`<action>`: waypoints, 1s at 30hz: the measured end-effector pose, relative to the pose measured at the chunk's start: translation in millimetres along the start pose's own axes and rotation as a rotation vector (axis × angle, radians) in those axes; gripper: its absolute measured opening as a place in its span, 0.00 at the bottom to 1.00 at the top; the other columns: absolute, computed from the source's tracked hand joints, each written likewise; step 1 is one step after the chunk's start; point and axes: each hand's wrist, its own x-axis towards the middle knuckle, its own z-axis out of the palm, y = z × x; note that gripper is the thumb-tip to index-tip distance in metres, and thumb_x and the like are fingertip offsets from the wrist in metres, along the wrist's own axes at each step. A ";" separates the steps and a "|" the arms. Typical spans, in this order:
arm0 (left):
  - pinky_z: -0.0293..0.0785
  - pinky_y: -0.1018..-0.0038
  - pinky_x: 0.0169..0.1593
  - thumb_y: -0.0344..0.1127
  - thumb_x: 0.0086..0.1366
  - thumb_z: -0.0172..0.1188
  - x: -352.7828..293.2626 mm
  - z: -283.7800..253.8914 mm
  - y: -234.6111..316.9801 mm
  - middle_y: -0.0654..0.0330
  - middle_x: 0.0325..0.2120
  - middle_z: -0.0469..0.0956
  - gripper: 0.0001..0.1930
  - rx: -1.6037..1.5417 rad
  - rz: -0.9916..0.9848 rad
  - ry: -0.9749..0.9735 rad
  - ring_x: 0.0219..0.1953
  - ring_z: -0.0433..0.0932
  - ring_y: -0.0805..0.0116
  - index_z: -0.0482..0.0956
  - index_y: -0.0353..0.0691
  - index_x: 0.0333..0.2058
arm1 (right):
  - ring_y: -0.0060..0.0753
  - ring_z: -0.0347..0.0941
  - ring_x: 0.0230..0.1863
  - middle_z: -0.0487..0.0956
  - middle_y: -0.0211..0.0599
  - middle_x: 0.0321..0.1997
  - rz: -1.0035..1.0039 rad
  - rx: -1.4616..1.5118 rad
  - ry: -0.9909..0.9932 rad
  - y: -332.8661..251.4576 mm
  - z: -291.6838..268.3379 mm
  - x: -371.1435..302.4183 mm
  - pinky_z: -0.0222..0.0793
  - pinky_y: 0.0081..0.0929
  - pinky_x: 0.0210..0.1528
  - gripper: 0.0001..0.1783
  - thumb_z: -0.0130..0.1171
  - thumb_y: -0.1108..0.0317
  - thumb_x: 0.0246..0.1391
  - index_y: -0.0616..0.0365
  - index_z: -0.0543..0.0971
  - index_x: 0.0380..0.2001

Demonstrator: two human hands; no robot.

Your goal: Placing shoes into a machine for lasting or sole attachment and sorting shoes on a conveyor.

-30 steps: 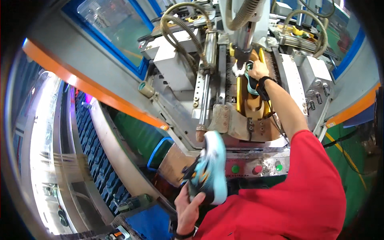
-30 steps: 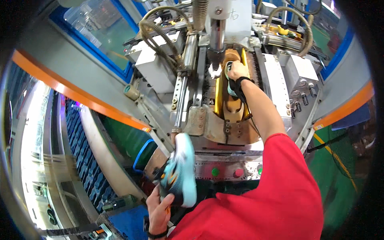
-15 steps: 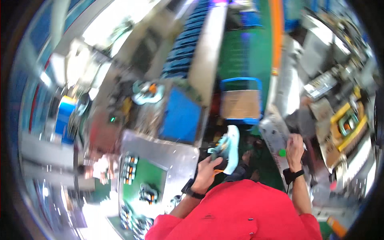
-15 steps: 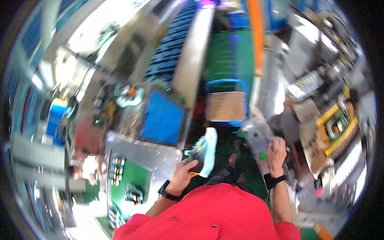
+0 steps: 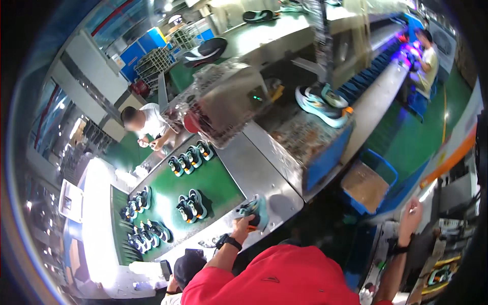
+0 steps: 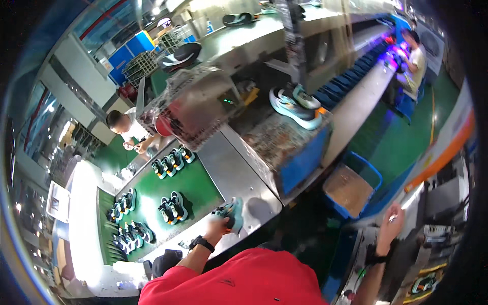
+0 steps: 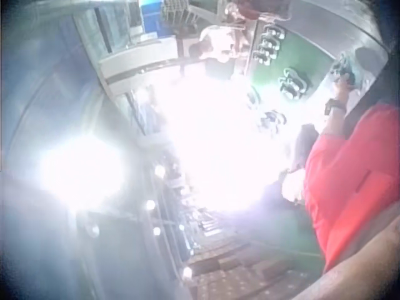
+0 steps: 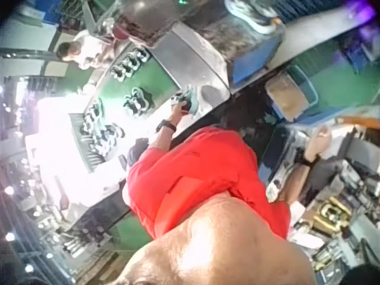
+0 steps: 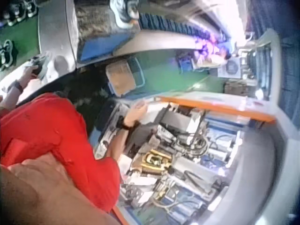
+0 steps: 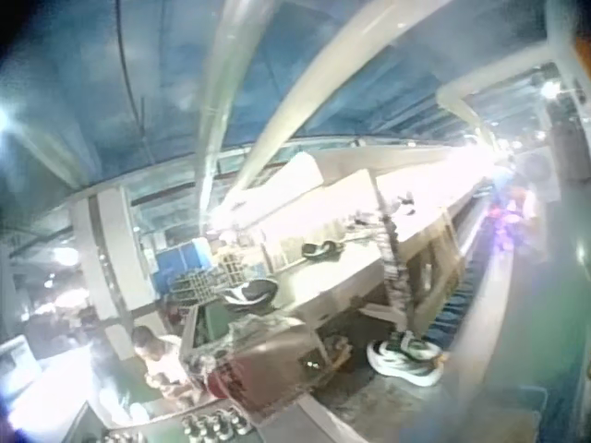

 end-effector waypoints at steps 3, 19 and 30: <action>0.81 0.61 0.30 0.25 0.52 0.66 84.0 -61.4 9.6 0.51 0.33 0.80 0.15 -0.110 0.081 0.338 0.29 0.82 0.57 0.76 0.32 0.40 | 0.29 0.75 0.41 0.79 0.38 0.43 -0.237 0.190 -0.137 -161.1 42.5 134.0 0.70 0.26 0.45 0.11 0.56 0.72 0.60 0.61 0.76 0.46; 0.74 0.51 0.46 0.52 0.60 0.61 246.8 -169.8 56.9 0.44 0.51 0.72 0.35 0.552 0.167 0.997 0.46 0.77 0.40 0.59 0.43 0.60 | 0.25 0.70 0.49 0.77 0.35 0.49 -1.006 -0.049 -1.147 -727.9 459.8 374.3 0.64 0.25 0.54 0.42 0.65 0.44 0.49 0.66 0.69 0.59; 0.63 0.57 0.61 0.48 0.61 0.63 202.2 -138.4 88.7 0.37 0.52 0.70 0.38 0.812 0.754 0.844 0.58 0.66 0.43 0.61 0.23 0.59 | 0.49 0.72 0.57 0.74 0.54 0.56 -1.020 0.261 -0.366 -646.6 253.1 271.4 0.66 0.38 0.59 0.38 0.67 0.66 0.39 0.62 0.70 0.58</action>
